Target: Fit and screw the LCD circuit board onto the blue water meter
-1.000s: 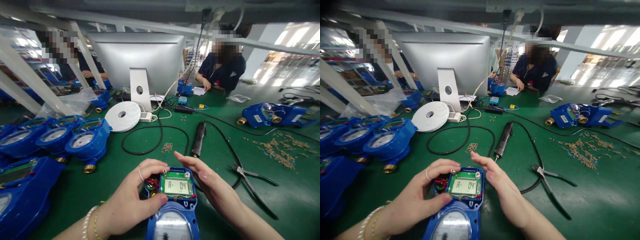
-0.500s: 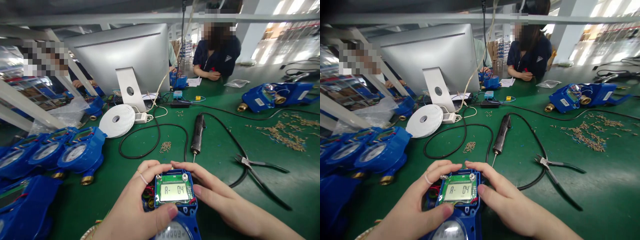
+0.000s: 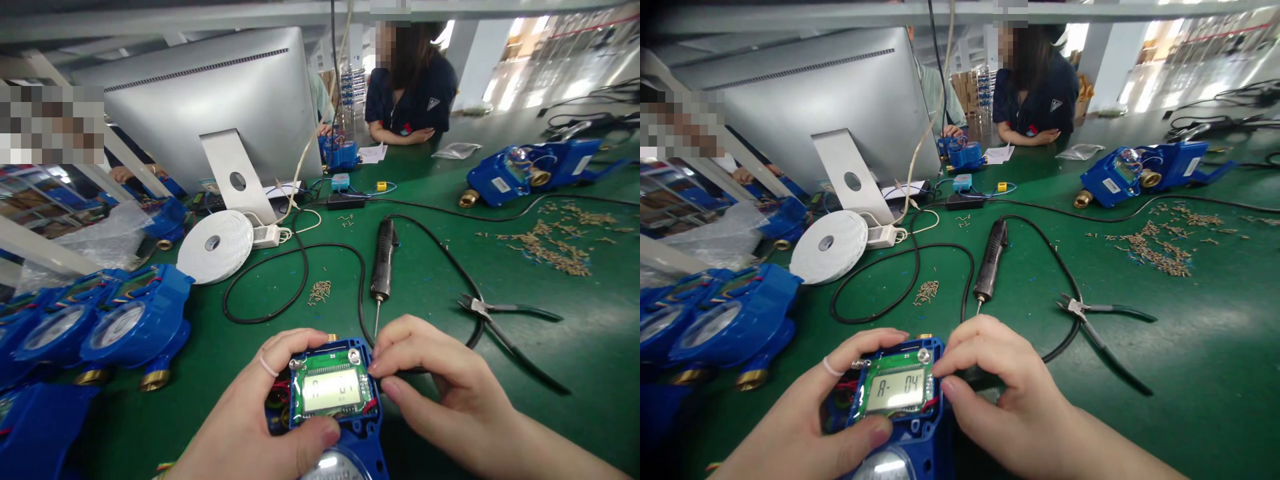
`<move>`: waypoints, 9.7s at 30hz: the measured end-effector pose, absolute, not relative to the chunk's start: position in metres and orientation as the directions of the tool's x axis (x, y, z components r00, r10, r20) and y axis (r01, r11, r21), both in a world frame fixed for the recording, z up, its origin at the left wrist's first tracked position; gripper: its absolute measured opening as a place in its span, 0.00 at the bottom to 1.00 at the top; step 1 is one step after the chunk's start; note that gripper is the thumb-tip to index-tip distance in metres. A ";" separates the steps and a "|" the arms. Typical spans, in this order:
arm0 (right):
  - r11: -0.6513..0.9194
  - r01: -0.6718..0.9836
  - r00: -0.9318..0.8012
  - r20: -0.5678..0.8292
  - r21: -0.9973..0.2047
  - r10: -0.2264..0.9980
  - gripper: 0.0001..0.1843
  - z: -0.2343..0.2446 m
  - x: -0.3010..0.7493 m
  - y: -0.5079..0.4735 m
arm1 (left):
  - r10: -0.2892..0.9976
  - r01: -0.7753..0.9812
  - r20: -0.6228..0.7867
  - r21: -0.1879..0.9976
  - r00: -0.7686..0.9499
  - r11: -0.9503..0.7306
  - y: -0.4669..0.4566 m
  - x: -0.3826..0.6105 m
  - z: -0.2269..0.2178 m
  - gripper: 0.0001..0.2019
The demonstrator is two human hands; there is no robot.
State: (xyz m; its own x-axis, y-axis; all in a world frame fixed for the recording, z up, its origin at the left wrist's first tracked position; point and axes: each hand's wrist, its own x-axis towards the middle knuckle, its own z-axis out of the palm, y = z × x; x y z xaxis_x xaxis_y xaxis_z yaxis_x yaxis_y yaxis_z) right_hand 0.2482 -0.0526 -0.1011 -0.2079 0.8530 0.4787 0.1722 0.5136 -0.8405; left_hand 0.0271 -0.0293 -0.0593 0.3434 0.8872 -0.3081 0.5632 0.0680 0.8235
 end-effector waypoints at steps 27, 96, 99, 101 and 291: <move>0.712 0.455 -0.524 0.486 -0.535 0.700 0.23 -0.088 0.241 -0.060 | 0.811 0.481 -0.264 0.876 0.522 -0.024 -0.023 0.012 -0.065 0.31; 0.123 0.127 -0.318 0.077 -0.984 0.945 0.02 -0.093 0.249 -0.051 | 0.612 0.543 0.071 0.389 0.788 -0.744 -0.017 0.017 -0.044 0.20; 0.010 0.052 -0.357 -0.009 -0.999 0.934 0.02 -0.094 0.251 -0.048 | 0.609 0.536 0.074 0.402 0.789 -0.743 -0.018 0.016 -0.048 0.21; -0.045 0.008 -0.378 -0.044 -0.999 0.925 0.04 -0.095 0.251 -0.047 | 0.606 0.535 0.066 0.402 0.792 -0.743 -0.019 0.014 -0.050 0.23; 0.179 0.364 -0.309 0.063 -0.914 0.949 0.22 -0.090 0.203 -0.041 | 0.876 0.535 0.296 0.703 0.380 -0.469 -0.031 -0.008 -0.083 0.07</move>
State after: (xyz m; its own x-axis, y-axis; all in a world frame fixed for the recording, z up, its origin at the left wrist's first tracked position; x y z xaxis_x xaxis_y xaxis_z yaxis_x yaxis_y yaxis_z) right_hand 0.2029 -0.0408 -0.0902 -0.3094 0.9489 0.0627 0.3644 0.1792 -0.9138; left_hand -0.0077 -0.0312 -0.0829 0.3798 0.8763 0.2964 0.5347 -0.4694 0.7027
